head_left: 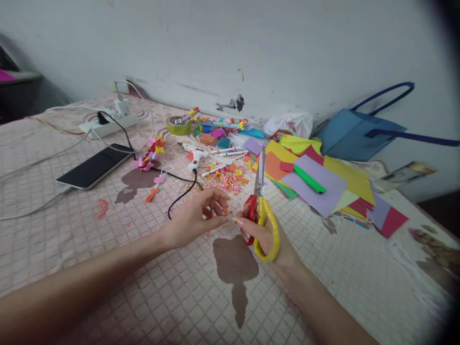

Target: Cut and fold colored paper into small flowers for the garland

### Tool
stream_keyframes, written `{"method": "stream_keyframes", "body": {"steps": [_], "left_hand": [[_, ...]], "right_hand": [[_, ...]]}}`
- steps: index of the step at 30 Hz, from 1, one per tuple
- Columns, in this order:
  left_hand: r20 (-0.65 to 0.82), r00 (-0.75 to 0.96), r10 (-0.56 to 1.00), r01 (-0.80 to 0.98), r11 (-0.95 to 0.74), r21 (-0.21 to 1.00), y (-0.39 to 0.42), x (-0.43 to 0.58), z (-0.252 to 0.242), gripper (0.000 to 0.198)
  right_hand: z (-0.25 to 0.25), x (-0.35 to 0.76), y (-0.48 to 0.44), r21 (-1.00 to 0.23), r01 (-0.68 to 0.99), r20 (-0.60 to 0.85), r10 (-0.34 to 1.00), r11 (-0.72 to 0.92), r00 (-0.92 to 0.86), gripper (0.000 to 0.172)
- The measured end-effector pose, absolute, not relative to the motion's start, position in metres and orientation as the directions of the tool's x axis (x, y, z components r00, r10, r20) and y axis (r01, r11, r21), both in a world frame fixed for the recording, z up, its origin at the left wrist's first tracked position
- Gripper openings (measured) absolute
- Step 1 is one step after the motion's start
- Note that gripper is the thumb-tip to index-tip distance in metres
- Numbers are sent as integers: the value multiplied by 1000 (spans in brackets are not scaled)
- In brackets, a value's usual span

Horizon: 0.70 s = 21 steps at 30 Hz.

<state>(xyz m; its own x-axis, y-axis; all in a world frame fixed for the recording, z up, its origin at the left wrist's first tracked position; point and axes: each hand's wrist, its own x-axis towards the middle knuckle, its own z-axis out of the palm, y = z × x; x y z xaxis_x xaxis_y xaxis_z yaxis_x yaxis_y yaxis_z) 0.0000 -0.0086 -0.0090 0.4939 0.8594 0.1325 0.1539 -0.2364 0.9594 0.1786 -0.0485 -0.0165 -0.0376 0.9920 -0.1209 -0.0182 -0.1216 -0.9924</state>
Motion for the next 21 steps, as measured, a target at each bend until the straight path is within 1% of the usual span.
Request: {"method": "stream_keyframes", "body": {"steps": [3,5,9,11,14,16,18,21], "left_hand": [[110,561,821,79,-186,979,-13,3,-9,19],[94,571,815,56,-153,987,-14,4,-9,18],[110,585,803,10,-143,990,-14,3,-9,16],[128,607,784,-25,-142,990,-14,3,-10,15],[155,629,762,-83,-132,988,-15,4,-9,11],[160,633,758,-108,-119,987,-15,5,-8,9],[147,635,758,-126,-85,988,-15,6,-6,8],[90,615,783,-150,4,989,-14,5,-5,7]], "right_hand": [[-20,177,-48,-979,-151,-118,986,-136,-118,20],[-20,175,-48,-963,-227,-113,981,-147,-154,23],[-20,175,-47,-920,-336,-147,973,-201,-179,25],[-20,176,-47,-892,-379,-167,959,-246,-229,25],[-22,176,-47,-865,-401,-163,925,-302,-343,24],[-24,175,-47,-857,-404,-158,910,-319,-383,25],[-25,174,-47,-859,-399,-165,911,-321,-377,26],[-27,174,-46,-904,-339,-164,943,-261,-290,26]]}}
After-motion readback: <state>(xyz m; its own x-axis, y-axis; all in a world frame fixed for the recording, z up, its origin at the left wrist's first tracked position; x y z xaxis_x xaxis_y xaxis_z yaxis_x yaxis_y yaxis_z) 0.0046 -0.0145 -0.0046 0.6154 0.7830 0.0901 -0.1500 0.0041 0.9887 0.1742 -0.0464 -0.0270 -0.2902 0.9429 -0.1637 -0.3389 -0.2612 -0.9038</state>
